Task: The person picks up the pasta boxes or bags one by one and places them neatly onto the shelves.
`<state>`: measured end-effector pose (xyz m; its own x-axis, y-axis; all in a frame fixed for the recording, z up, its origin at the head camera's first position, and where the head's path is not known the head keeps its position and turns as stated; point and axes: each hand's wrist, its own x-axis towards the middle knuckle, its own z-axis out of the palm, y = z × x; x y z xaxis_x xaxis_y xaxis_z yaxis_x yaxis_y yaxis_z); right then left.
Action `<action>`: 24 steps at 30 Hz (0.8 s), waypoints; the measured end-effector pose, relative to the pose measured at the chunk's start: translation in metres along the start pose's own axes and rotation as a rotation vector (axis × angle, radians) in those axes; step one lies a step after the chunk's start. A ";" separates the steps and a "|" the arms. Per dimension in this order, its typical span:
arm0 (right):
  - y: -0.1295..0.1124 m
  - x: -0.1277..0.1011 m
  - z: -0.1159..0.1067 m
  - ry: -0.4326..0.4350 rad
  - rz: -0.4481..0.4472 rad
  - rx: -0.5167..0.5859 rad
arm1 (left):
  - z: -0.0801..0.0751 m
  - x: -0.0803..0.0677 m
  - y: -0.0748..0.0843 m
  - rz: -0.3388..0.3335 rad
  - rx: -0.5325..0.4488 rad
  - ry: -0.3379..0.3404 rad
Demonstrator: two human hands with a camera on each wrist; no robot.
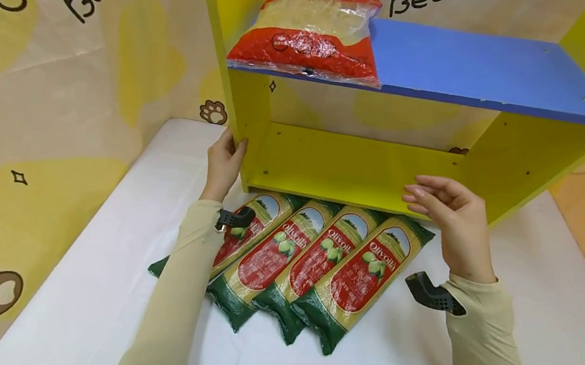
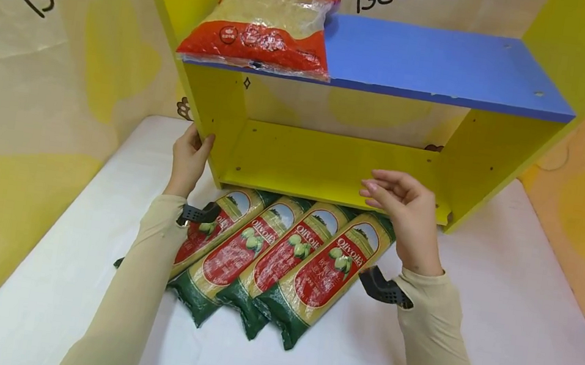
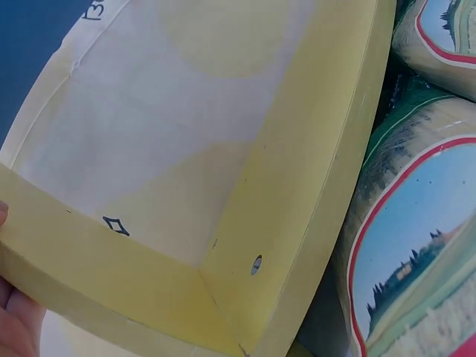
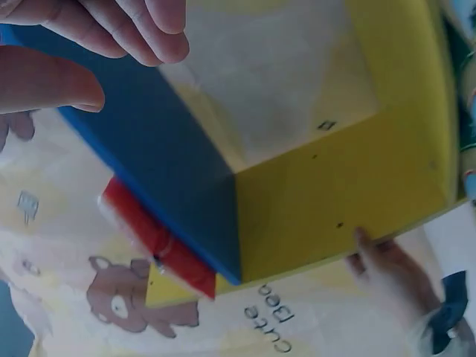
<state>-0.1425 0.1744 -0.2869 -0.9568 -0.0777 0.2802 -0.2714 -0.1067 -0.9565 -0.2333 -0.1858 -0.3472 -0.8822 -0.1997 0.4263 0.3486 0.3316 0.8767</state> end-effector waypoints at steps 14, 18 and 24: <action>0.056 -0.055 -0.039 0.024 0.257 -0.036 | 0.004 0.007 -0.014 0.026 0.000 0.028; 0.067 -0.065 -0.045 0.012 0.363 -0.080 | 0.004 0.006 -0.015 0.016 0.001 0.028; 0.081 -0.076 -0.047 -0.025 0.501 -0.164 | 0.003 0.003 -0.017 0.016 -0.016 0.032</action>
<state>-0.0965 0.2184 -0.3900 -0.9711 -0.1035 -0.2149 0.2040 0.1062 -0.9732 -0.2432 -0.1889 -0.3610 -0.8659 -0.2242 0.4471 0.3679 0.3200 0.8731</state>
